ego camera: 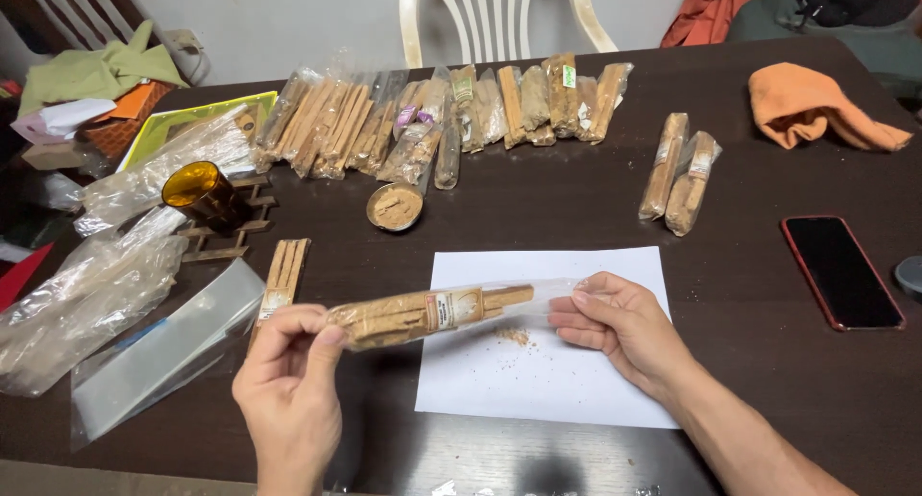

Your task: The person opens a plastic bag containing cinnamon sticks and pours them onto a white sheet of paper. They then arrange the sticks in parallel rows on the paper.

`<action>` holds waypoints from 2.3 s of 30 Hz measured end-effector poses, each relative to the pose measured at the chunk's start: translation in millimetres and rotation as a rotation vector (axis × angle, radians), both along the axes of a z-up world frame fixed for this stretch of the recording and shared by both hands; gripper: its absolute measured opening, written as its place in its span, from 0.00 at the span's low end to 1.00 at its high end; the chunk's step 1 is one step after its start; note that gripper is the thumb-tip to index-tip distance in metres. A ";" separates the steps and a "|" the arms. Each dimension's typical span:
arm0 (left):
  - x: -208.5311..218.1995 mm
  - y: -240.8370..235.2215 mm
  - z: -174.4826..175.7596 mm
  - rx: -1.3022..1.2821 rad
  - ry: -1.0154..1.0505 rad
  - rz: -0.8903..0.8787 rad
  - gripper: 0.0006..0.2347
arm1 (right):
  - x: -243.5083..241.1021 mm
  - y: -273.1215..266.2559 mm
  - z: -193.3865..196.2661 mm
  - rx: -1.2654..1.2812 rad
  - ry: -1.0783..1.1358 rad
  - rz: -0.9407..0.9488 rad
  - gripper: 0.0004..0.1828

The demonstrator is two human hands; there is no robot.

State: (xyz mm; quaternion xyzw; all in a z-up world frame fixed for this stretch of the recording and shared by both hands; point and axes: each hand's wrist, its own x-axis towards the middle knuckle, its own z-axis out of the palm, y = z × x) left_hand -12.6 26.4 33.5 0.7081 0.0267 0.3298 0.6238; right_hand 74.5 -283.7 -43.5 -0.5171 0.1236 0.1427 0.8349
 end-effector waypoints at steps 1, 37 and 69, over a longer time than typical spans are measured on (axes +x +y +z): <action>0.3 -0.7 7.0 0.070 -0.011 -0.017 0.03 | -0.3 0.1 2.1 -0.030 0.002 0.024 0.03; 86.3 -85.4 160.3 0.395 0.103 -0.703 0.05 | -15.0 9.1 38.1 -0.769 -0.649 0.391 0.63; 100.7 -104.9 142.6 0.589 -0.217 -0.587 0.04 | 35.0 12.5 91.0 -0.367 -0.879 0.470 0.48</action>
